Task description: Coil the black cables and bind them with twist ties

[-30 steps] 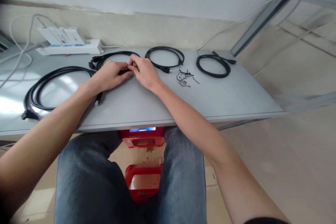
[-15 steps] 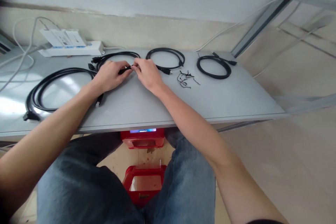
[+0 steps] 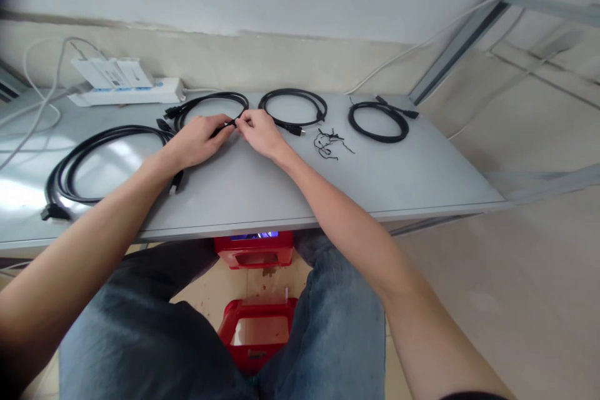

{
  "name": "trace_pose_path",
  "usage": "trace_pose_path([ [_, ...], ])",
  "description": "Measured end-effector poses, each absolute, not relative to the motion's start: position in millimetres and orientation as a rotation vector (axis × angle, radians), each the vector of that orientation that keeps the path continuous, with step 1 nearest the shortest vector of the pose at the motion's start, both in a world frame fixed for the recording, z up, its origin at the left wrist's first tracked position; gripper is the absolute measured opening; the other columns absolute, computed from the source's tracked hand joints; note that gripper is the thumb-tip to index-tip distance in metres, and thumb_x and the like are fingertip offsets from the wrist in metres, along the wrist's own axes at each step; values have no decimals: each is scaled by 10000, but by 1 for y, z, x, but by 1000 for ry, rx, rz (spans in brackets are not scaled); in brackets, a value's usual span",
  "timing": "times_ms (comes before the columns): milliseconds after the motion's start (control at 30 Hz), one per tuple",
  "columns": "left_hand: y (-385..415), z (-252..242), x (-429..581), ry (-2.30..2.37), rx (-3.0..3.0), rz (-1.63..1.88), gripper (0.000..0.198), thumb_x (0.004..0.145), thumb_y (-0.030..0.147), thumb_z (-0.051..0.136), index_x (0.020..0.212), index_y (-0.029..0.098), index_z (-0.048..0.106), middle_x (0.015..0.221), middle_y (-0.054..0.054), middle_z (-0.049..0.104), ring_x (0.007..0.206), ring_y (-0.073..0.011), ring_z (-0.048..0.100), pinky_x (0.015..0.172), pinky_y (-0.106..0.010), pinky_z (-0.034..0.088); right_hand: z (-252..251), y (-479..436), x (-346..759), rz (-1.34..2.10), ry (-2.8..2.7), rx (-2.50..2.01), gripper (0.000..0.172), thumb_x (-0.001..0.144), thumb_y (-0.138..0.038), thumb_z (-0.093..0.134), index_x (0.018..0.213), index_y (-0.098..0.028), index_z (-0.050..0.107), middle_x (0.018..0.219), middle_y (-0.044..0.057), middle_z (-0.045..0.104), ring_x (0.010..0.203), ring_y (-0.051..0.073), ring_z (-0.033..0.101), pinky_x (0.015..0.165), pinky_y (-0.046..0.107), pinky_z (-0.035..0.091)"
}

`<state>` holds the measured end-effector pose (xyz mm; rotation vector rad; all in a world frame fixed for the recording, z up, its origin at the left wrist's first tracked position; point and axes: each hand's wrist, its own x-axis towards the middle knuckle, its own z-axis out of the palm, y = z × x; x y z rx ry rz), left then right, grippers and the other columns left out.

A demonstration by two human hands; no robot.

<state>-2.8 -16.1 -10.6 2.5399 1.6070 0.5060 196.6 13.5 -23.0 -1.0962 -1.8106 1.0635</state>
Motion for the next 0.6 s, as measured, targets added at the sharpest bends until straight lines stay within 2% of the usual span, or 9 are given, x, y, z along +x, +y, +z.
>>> trace_pose_path([
  [100,-14,-13,-5,1575,2530,490,444,1174,400,433,1356,155,756,1121,-200,841,1076,-376,790,973,-433,555,-9,-1,195,1308,-1632,-1144,472,1223,-106,552,763,-210,573,618,-58,489,526,72,356,477,162,307],
  [200,-13,-14,-6,1549,2520,505,408,1180,390,453,1367,162,736,1110,-186,837,1072,-364,787,966,-420,559,4,-11,194,1494,-1440,-1205,465,1244,-126,531,787,-187,586,614,-70,476,460,34,284,398,138,180],
  [400,-18,-9,0,1595,2537,481,430,1217,387,417,1399,160,734,1133,-195,857,1088,-373,808,963,-423,554,21,-13,197,1899,-1065,-1157,471,1252,-78,410,818,-183,559,609,-106,392,417,14,191,358,129,117],
  [500,-21,-7,3,1676,2550,395,447,1207,384,421,1396,164,761,1171,-205,873,1128,-390,816,946,-428,558,21,-14,197,1848,-1201,-1186,448,1226,-84,441,809,-188,567,615,-81,435,434,29,223,367,158,126],
  [600,-23,-5,5,1757,2544,346,461,1197,403,435,1383,174,789,1180,-208,881,1152,-405,817,935,-437,552,13,-16,196,1479,-1600,-1294,414,1180,-103,527,784,-216,563,650,-19,530,500,86,367,427,219,210],
])
